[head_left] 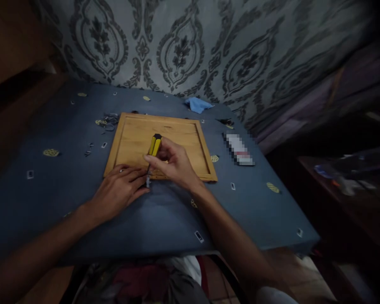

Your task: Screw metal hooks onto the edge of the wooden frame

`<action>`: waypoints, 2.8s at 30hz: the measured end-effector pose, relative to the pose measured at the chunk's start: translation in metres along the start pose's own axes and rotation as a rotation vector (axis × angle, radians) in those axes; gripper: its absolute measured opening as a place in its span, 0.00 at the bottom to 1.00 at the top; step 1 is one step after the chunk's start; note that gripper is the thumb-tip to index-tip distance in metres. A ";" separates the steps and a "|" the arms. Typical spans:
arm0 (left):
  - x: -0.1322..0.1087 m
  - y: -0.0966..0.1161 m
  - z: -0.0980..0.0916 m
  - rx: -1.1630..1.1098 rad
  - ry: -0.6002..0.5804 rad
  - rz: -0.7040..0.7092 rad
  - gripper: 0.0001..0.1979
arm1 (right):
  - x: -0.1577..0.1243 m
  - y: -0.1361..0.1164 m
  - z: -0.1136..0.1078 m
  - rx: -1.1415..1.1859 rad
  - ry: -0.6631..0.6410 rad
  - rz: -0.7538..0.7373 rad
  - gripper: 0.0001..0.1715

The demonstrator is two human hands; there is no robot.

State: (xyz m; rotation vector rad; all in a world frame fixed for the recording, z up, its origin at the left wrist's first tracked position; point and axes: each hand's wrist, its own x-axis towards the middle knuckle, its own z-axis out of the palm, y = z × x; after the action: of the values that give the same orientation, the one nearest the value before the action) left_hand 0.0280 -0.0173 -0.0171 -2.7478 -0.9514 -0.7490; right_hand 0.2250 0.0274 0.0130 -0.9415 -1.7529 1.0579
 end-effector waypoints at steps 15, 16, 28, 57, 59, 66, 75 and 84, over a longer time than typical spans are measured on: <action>-0.005 -0.002 0.004 0.011 0.000 -0.003 0.19 | -0.001 -0.010 -0.015 0.115 -0.164 0.033 0.24; -0.005 -0.002 0.004 0.008 -0.002 -0.008 0.19 | -0.001 -0.009 -0.014 0.101 -0.151 0.034 0.25; -0.003 -0.001 0.003 0.025 -0.001 -0.007 0.22 | -0.003 -0.017 -0.017 0.223 -0.231 0.052 0.24; -0.002 -0.002 -0.001 0.000 -0.114 -0.029 0.16 | 0.000 -0.006 -0.004 -0.030 0.012 -0.057 0.25; -0.002 -0.002 -0.001 0.003 -0.131 -0.038 0.16 | 0.001 -0.007 -0.002 -0.049 0.019 -0.068 0.26; -0.002 -0.002 -0.001 -0.022 -0.138 -0.033 0.16 | 0.007 -0.007 0.003 -0.063 0.015 -0.071 0.26; -0.003 -0.003 0.001 -0.018 -0.132 -0.033 0.16 | 0.001 -0.008 0.003 0.054 0.147 -0.086 0.25; -0.002 -0.002 -0.001 -0.019 -0.131 -0.047 0.17 | -0.004 -0.014 -0.003 -0.070 0.174 -0.088 0.28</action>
State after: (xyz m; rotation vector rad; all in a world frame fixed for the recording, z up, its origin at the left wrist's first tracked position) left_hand 0.0248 -0.0170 -0.0178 -2.8301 -1.0421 -0.5934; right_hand 0.2267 0.0195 0.0255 -0.9612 -1.6804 0.8379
